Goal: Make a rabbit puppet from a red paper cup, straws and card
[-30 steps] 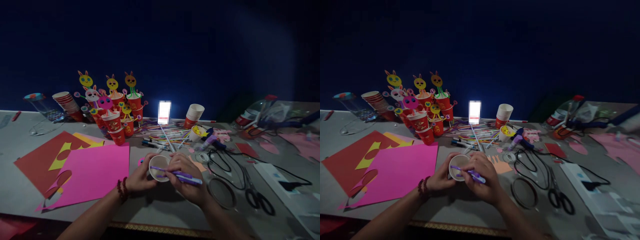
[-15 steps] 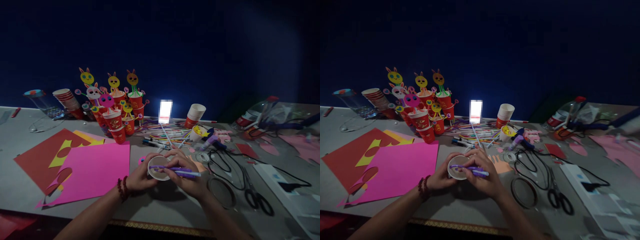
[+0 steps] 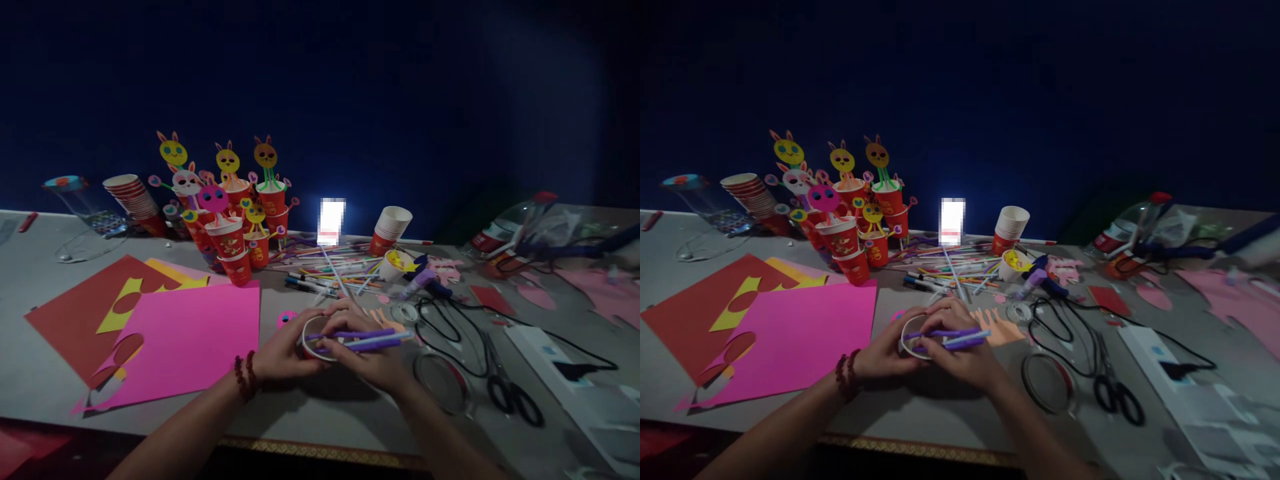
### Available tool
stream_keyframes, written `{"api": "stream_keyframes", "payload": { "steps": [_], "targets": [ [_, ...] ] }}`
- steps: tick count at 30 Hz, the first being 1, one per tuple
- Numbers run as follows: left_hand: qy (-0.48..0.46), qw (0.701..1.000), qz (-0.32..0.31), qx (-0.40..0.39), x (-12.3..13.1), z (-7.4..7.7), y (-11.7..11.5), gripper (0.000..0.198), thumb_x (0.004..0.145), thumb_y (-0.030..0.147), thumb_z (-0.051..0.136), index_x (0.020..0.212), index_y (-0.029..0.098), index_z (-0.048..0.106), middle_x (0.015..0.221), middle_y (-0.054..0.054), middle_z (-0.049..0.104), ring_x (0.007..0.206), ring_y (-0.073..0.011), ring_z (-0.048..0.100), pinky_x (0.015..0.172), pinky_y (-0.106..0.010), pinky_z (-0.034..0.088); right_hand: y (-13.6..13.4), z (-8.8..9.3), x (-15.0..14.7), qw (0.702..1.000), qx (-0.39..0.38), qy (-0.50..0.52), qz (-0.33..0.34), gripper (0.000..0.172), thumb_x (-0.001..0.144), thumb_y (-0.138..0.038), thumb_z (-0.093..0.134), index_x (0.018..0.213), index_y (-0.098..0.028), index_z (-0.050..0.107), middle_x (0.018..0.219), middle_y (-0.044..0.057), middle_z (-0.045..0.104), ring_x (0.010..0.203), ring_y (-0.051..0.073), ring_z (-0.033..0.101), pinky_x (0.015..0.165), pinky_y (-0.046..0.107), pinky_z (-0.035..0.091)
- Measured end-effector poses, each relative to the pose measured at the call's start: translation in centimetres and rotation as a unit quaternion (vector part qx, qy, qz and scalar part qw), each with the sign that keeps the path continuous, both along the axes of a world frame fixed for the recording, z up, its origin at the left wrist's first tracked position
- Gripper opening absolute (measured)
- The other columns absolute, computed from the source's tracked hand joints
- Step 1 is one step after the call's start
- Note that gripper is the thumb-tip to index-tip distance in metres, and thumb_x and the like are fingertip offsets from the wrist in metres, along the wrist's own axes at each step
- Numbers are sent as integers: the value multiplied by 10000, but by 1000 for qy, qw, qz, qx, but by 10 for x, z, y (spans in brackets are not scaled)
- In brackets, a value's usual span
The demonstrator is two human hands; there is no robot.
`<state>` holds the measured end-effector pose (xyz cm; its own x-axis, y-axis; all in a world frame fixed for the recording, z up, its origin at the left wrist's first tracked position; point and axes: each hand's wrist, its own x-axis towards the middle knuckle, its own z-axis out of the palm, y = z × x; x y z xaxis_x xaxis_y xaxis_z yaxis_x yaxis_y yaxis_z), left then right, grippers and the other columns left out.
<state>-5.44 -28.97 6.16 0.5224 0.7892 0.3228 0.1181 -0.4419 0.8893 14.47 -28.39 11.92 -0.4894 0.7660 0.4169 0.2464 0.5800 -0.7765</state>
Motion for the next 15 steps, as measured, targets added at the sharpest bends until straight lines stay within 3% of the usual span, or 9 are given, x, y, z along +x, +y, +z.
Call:
{"api": "stream_keyframes", "payload": {
  "steps": [6,15],
  "targets": [
    [24,999,-1,30,6,6,0,631,789,285,701,1358,229,434,1355,-117,522,1271,-287,485,1071,-436,397,-2,-5,-5,1000,-27,-11,-8,78,855,-235,661,910,-257,712,1015,53,672,1070,246,597,1021,448,409],
    [12,1000,14,14,5,3,0,674,775,261,708,1379,215,412,1379,-127,503,1279,-290,483,1077,-442,395,-6,-12,-14,989,-123,79,-22,72,839,-308,695,822,-240,710,1019,62,682,1098,260,586,984,440,422]
  ]
}}
